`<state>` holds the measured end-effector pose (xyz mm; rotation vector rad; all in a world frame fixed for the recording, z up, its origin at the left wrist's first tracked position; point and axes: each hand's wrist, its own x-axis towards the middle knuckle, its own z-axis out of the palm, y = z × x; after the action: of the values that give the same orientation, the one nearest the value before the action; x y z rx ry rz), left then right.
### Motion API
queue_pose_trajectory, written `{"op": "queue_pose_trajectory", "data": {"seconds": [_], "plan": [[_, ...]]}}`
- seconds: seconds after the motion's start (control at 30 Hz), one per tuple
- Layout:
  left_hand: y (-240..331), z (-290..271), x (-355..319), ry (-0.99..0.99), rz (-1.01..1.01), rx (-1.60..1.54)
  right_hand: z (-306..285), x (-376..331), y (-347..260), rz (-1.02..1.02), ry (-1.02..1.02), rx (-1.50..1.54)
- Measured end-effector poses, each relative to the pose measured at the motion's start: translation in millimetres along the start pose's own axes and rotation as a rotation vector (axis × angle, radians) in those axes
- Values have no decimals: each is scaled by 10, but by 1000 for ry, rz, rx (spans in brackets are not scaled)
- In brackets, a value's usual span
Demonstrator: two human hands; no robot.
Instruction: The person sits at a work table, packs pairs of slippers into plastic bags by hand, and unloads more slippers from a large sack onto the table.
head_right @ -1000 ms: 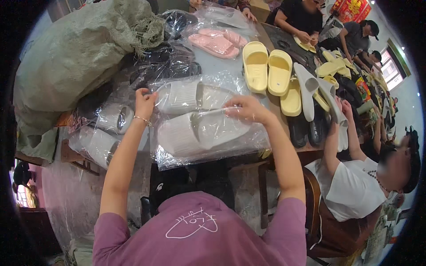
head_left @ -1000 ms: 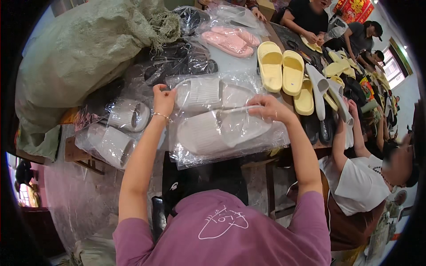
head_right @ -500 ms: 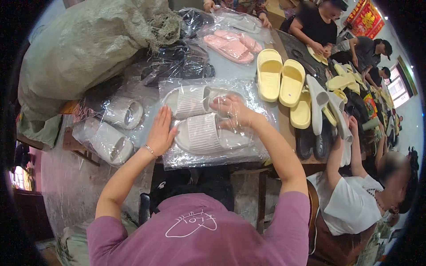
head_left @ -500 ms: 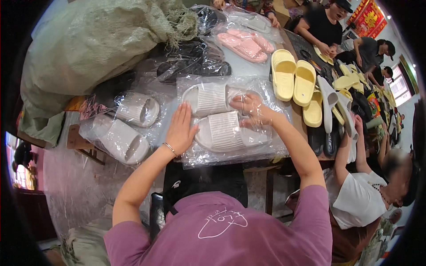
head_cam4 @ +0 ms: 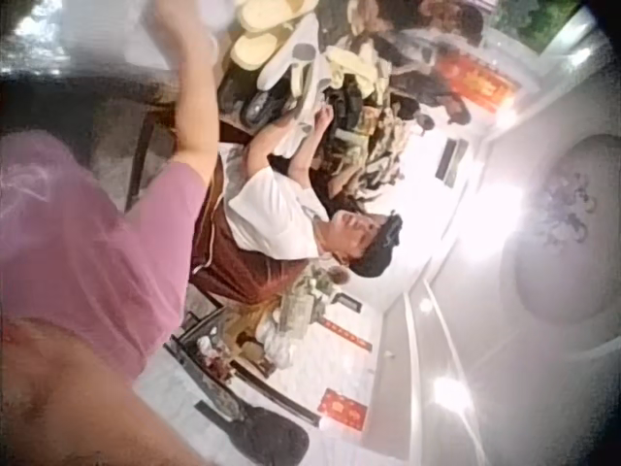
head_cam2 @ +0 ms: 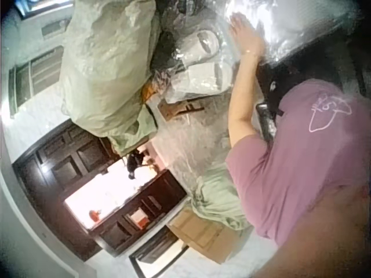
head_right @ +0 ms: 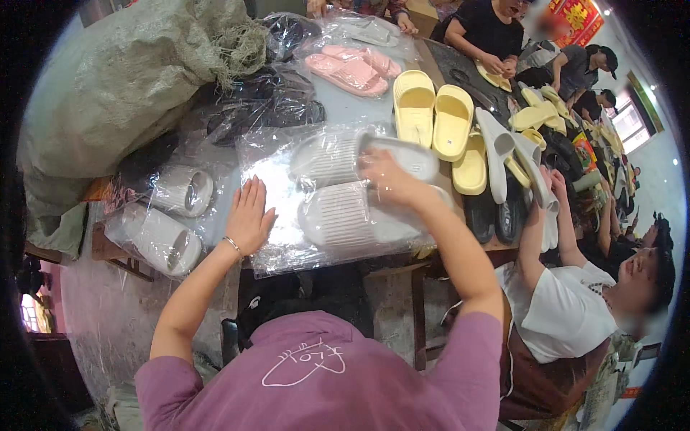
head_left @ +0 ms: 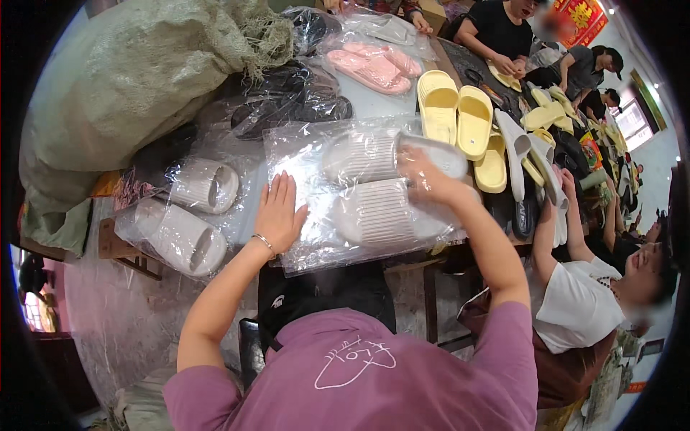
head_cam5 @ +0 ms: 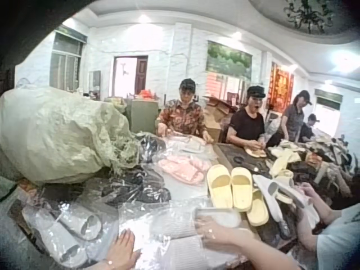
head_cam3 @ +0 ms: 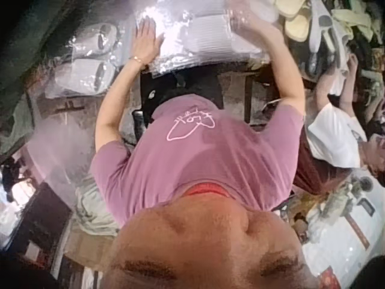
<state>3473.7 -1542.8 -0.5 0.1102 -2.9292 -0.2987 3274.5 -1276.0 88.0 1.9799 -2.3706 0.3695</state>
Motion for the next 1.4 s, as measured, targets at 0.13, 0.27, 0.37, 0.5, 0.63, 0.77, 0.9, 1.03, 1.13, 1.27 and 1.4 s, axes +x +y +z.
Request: {"op": "queue_pose_trajectory", "data": {"seconds": [0.13,0.27,0.37,0.5,0.63,0.77,0.9,1.03,1.13,1.27,1.4], "plan": [[30,2,3,16,-33,-5,-614,-816,162,332,-28,-167],[84,11,4,43,-46,0,-1207,-1343,6,675,630,-150],[252,-210,21,26,-76,51,-1410,-1484,-45,698,959,35],[270,-386,209,70,8,98,-1037,-702,-629,644,639,327],[100,-325,485,165,203,-20,11,359,-743,394,548,89],[-138,90,555,58,54,72,822,530,-549,499,437,-42],[-100,35,534,-34,-124,132,688,237,-242,780,213,-75],[-90,-10,539,-37,-141,105,562,-34,-111,829,125,-128],[-50,-49,501,-2,-133,146,580,-139,-115,704,252,-58],[197,-201,194,71,108,-26,701,-259,-119,704,419,-7],[280,-161,-82,-108,165,-21,661,-149,-203,653,428,-83]]}}
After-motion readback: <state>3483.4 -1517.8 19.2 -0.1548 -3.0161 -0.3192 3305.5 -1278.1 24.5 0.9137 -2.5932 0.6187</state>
